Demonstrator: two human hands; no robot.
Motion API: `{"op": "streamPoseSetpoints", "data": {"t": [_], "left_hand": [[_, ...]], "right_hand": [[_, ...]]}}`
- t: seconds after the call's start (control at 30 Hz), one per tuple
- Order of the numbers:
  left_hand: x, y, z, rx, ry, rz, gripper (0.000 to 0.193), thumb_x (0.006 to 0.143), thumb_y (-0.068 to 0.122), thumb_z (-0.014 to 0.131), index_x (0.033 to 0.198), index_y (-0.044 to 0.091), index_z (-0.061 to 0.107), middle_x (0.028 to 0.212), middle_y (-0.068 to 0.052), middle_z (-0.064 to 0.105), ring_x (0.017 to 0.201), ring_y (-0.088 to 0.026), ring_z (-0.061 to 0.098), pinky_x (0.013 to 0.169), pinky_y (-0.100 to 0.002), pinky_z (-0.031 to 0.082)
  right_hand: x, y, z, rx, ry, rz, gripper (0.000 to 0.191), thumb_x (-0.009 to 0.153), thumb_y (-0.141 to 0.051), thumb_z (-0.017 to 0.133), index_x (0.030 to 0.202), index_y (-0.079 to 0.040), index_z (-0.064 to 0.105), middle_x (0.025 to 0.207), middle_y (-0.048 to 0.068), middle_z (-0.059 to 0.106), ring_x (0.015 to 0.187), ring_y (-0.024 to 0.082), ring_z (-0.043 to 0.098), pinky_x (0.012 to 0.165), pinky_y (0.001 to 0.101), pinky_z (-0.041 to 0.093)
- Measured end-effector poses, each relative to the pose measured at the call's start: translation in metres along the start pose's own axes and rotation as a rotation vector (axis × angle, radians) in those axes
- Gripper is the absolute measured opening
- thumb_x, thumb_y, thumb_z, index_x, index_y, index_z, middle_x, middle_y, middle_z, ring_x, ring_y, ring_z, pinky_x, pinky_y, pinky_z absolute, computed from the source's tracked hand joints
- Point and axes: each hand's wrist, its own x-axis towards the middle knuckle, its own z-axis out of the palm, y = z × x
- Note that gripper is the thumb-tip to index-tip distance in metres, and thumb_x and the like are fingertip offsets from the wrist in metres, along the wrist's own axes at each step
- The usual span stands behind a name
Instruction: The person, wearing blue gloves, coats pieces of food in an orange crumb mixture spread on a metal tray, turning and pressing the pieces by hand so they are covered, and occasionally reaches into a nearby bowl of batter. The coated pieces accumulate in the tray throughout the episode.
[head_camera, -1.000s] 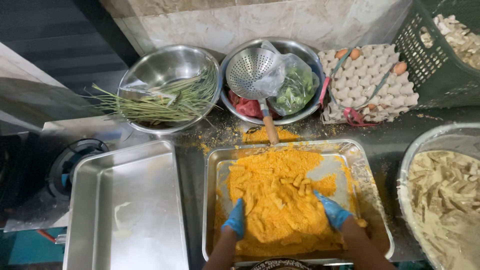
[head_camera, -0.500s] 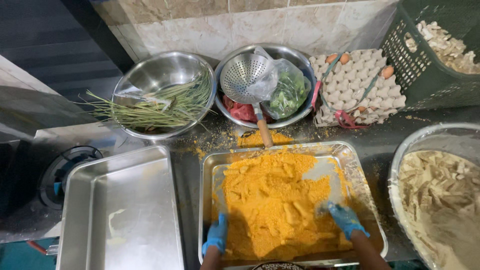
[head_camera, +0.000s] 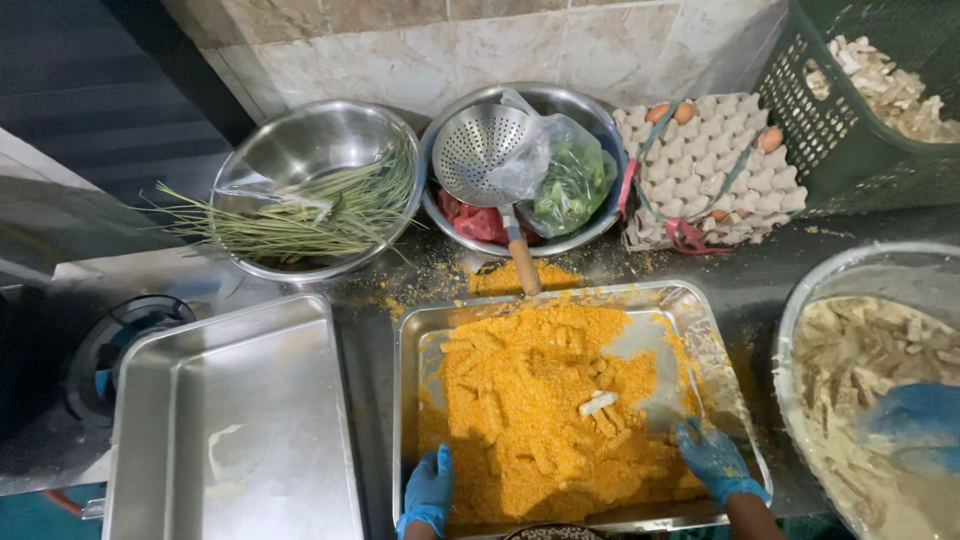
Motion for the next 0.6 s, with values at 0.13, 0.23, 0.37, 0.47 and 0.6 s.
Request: {"op": "streamPoseSetpoints", "data": {"t": [0.13, 0.23, 0.37, 0.47, 0.6], "left_hand": [[0.006, -0.005, 0.006, -0.071, -0.034, -0.09, 0.071, 0.097, 0.064, 0.042, 0.122, 0.005, 0.073, 0.121, -0.024, 0.071, 0.121, -0.045, 0.062, 0.104, -0.047, 0.05], [0.011, -0.004, 0.009, -0.004, -0.164, -0.14, 0.083, 0.105, 0.07, 0.036, 0.129, 0.0, 0.073, 0.129, -0.029, 0.069, 0.128, -0.046, 0.057, 0.107, -0.045, 0.047], [0.004, 0.016, 0.03, -0.984, -0.345, -0.448, 0.084, 0.096, 0.07, 0.044, 0.146, 0.003, 0.057, 0.145, -0.013, 0.063, 0.132, -0.034, 0.059, 0.109, -0.045, 0.047], [-0.008, 0.044, 0.053, -1.25, -0.556, -0.548, 0.083, 0.097, 0.069, 0.033, 0.148, 0.008, 0.054, 0.145, -0.015, 0.062, 0.132, -0.036, 0.059, 0.11, -0.051, 0.046], [-0.02, 0.096, 0.07, -1.478, -0.794, -0.592, 0.083, 0.097, 0.069, 0.017, 0.15, 0.014, 0.051, 0.145, -0.015, 0.062, 0.131, -0.04, 0.058, 0.111, -0.058, 0.044]], "right_hand": [[-0.001, 0.002, 0.009, 0.22, -0.104, 0.358, 0.059, 0.095, -0.053, 0.059, 0.121, -0.004, 0.077, 0.113, 0.021, 0.077, 0.103, 0.035, 0.075, 0.092, 0.0459, 0.056], [0.0, -0.008, 0.013, 0.534, -0.077, 0.356, 0.057, 0.095, -0.05, 0.062, 0.124, -0.002, 0.074, 0.116, 0.016, 0.078, 0.103, 0.029, 0.071, 0.09, 0.0431, 0.054], [-0.006, -0.034, 0.021, 0.704, -0.443, 0.402, 0.049, 0.102, -0.041, 0.059, 0.135, -0.006, 0.071, 0.124, 0.035, 0.05, 0.102, 0.048, 0.039, 0.079, 0.0465, 0.038], [-0.014, -0.066, 0.03, 0.995, -0.575, 0.55, 0.049, 0.101, -0.043, 0.054, 0.136, -0.012, 0.066, 0.12, 0.022, 0.062, 0.102, 0.037, 0.055, 0.081, 0.0454, 0.05], [-0.022, -0.108, 0.04, 1.408, -0.7, 0.611, 0.054, 0.097, -0.05, 0.051, 0.131, -0.011, 0.065, 0.112, 0.014, 0.074, 0.096, 0.029, 0.07, 0.081, 0.0484, 0.059]]}}
